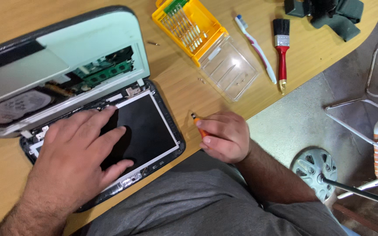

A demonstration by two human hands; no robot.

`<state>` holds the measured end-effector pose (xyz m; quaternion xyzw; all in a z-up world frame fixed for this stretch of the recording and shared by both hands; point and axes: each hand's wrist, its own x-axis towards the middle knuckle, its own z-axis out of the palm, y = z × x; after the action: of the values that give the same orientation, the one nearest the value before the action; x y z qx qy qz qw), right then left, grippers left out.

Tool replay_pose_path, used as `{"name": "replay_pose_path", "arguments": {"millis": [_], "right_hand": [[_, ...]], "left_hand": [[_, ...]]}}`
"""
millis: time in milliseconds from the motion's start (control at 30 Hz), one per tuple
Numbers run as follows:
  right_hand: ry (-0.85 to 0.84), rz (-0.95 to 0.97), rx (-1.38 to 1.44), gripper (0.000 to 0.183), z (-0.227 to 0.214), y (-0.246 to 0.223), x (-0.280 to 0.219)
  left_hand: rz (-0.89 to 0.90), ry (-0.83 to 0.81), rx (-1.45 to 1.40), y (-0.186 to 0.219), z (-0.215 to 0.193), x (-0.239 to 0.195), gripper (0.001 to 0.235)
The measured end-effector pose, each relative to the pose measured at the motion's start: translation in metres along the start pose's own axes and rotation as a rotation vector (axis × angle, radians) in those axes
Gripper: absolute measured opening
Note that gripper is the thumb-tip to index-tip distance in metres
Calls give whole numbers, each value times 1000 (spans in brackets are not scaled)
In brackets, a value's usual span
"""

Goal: The person removes the old laptop screen, cleans the new screen with a brush, and installs it into the laptop. They connect the ribbon cable, align the screen, and secure it with screws using a screwdriver.

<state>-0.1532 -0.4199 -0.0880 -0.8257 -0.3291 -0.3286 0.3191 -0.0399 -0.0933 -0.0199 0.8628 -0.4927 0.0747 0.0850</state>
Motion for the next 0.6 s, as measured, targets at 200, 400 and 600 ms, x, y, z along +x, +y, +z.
{"name": "replay_pose_path", "arguments": {"millis": [200, 400, 600], "right_hand": [[268, 158, 171, 29, 7, 7, -11], [464, 277, 140, 20, 7, 3, -15], [374, 313, 172, 23, 8, 0, -18]], "left_hand": [[-10, 1, 21, -2, 1, 2, 57], [-38, -52, 10, -6, 0, -1, 58], [-51, -40, -44, -10, -3, -4, 55]]}}
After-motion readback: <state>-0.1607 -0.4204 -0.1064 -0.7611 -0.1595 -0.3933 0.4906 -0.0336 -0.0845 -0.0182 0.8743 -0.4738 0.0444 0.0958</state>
